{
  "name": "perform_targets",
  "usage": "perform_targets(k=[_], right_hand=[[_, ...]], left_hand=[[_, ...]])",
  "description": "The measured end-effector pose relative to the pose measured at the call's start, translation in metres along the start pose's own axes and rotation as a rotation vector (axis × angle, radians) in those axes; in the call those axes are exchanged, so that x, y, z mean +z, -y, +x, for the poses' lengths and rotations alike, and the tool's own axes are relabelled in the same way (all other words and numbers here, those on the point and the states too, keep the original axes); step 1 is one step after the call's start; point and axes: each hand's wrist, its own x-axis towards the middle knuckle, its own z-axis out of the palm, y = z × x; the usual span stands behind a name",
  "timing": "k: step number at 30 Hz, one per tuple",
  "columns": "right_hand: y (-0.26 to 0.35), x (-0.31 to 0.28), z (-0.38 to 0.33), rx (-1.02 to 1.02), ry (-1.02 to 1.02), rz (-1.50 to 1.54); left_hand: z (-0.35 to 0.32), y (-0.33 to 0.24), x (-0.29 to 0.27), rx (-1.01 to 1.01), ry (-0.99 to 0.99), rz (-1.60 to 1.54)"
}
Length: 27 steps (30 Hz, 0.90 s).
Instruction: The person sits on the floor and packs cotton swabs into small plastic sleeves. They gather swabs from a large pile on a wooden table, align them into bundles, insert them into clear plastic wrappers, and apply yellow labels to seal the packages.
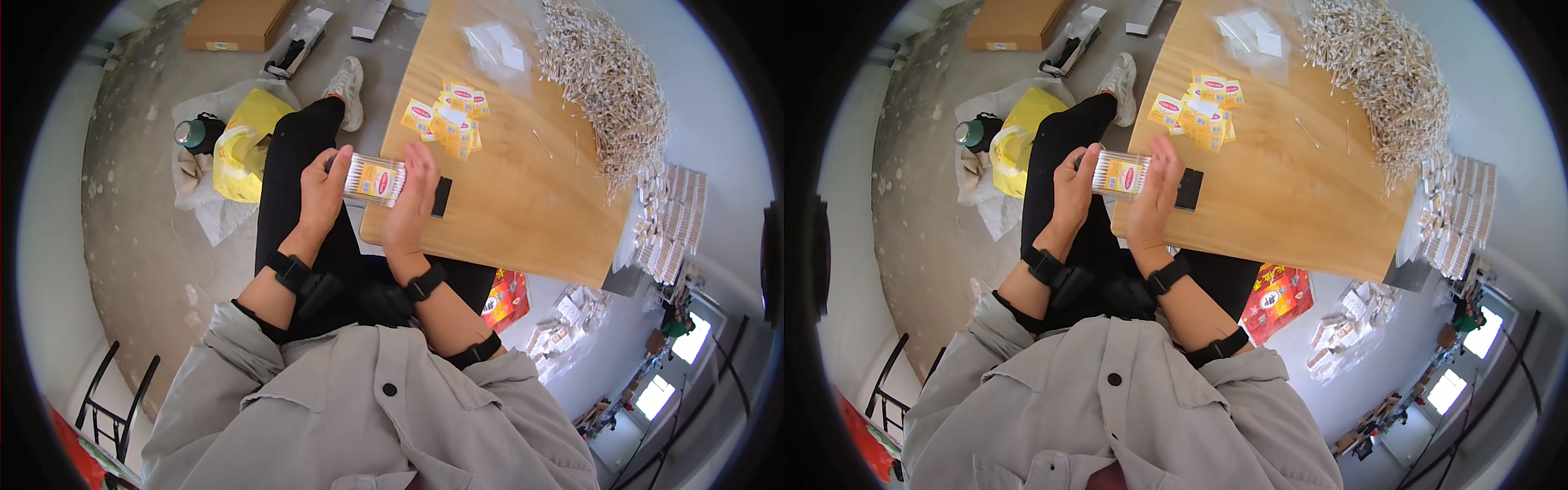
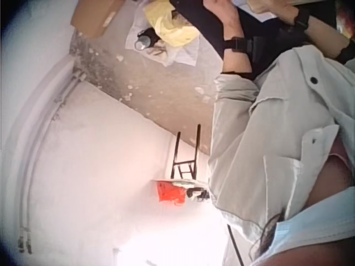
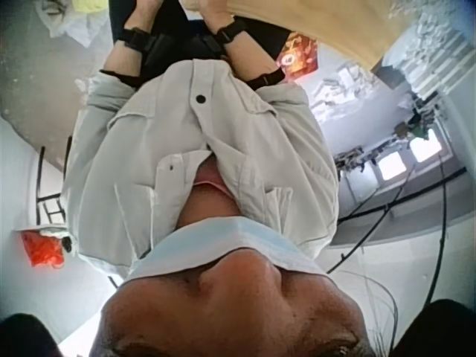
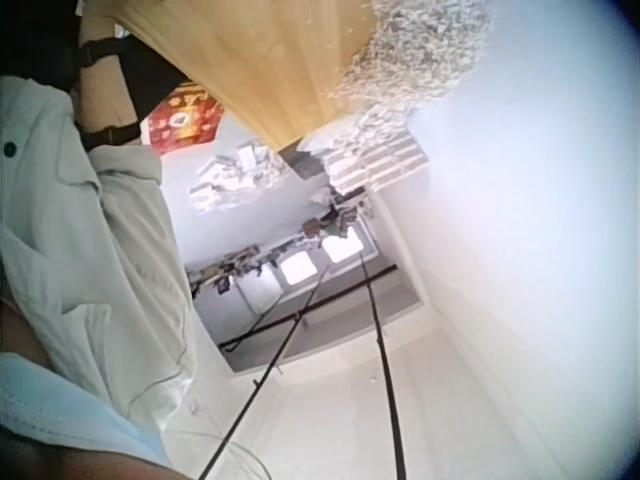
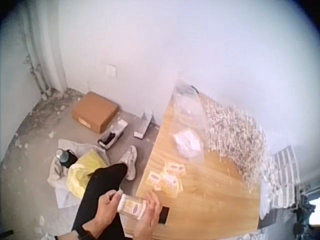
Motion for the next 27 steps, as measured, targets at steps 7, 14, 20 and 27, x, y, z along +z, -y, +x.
perform_targets(k=[7, 14, 20, 27], right_hand=[[-0.002, -0.022, 0.020, 0.005, -0.021, 0.232], [-0.002, -0.005, 0.017, 0.018, 0.085, 0.134], [0.003, 0.002, 0.015, 0.010, 0.073, 0.021], [0.008, 0.009, 0.012, -0.055, 0.057, -0.138]], left_hand=[[0.005, -0.015, 0.001, -0.179, 0.007, -0.333], [0.006, -0.009, 0.002, -0.020, 0.044, -0.161], [0.003, -0.010, 0.005, -0.001, 0.009, -0.083], [0.003, -0.007, 0.004, 0.015, -0.039, 0.058]])
